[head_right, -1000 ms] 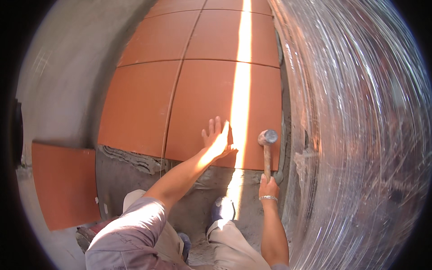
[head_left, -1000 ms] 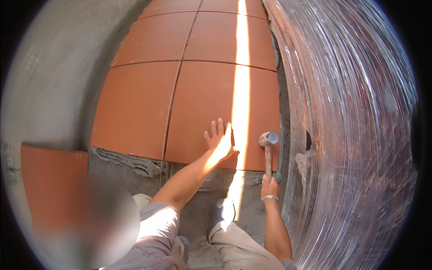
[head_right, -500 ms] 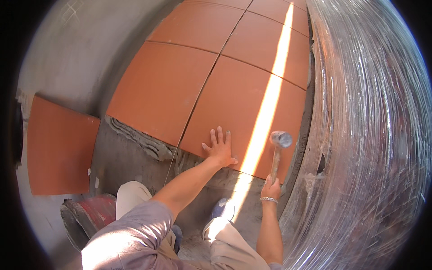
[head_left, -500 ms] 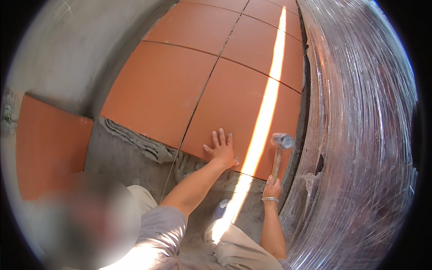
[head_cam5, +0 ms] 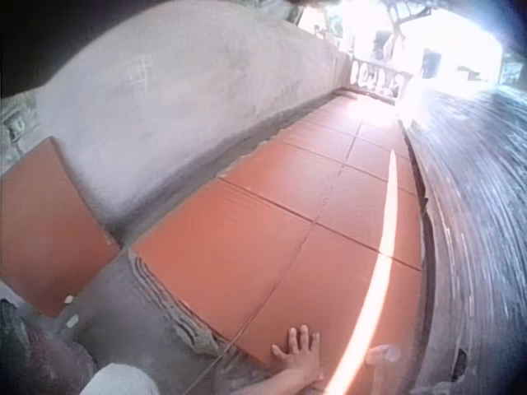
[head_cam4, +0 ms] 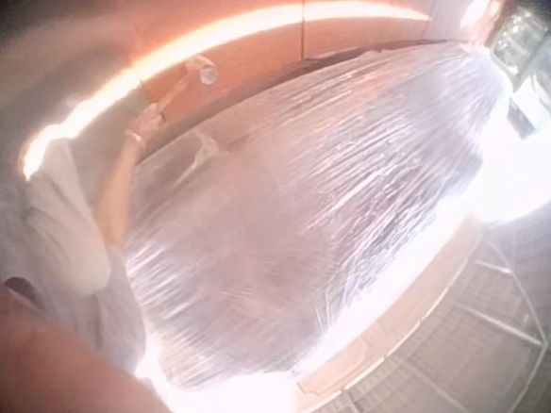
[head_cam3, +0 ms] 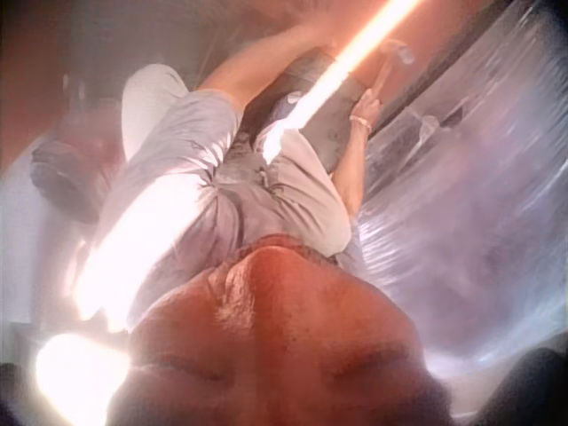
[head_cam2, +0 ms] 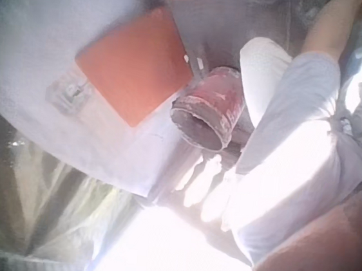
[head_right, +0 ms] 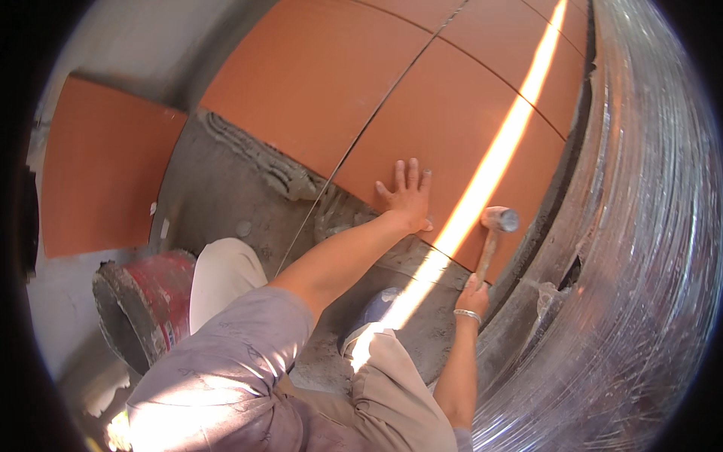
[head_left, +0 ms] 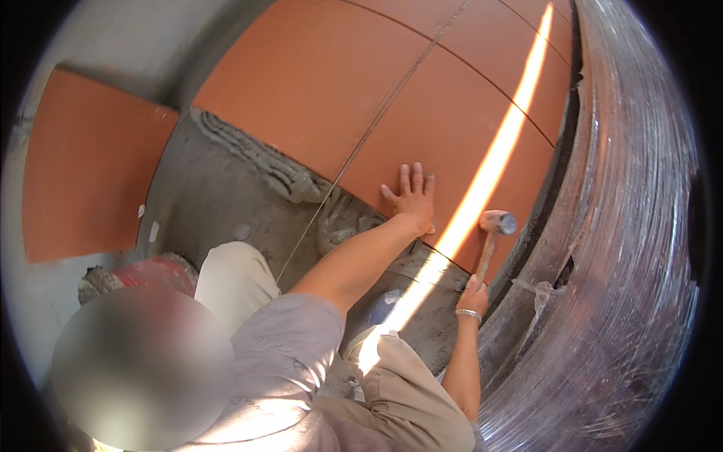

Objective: The person spreads cement on the floor using a trowel, places terracotta tiles onto the cement, and taps them into place with a rubber mallet. The person repeats this process to lay multiple tiles in a row.

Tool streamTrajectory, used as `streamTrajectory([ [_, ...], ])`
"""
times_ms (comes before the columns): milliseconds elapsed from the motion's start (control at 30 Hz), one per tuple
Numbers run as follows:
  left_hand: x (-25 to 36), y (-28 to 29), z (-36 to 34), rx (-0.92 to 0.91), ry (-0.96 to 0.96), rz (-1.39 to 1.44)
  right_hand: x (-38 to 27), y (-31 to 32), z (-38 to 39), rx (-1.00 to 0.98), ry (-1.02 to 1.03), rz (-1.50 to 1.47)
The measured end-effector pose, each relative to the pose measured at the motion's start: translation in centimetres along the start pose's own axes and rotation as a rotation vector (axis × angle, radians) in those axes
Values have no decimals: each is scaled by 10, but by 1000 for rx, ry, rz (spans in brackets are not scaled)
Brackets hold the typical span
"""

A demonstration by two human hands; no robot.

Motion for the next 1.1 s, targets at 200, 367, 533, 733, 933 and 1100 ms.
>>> streamTrajectory([
  [200,-2,-2,-1,1,-20,-1,-8,17,13,-64,-69,-777],
  [367,-2,-4,0,-4,-19,-18,-31,26,28,165,252,-421],
  [533,-2,-3,1,-8,-15,-18,-1,1,20,-46,-57,-349],
  [733,-2,-4,0,20,-17,-18,-25,-6,33,-107,70,-41],
  [933,-5,-1,1,15,13,-13,-24,-9,36,-93,61,-67],
  [1100,3,1,-2,19,-10,-73,-1,-15,29,-164,-124,-44],
])
Point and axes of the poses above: each hand's wrist, its own z-axis away from the middle knuckle, its own y-axis out of the back of the hand, x = y × z, the point moved 10 cm from there along -z, towards the middle knuckle, and after that the axes turned 1 degree about -x, right-handed, at the moved point
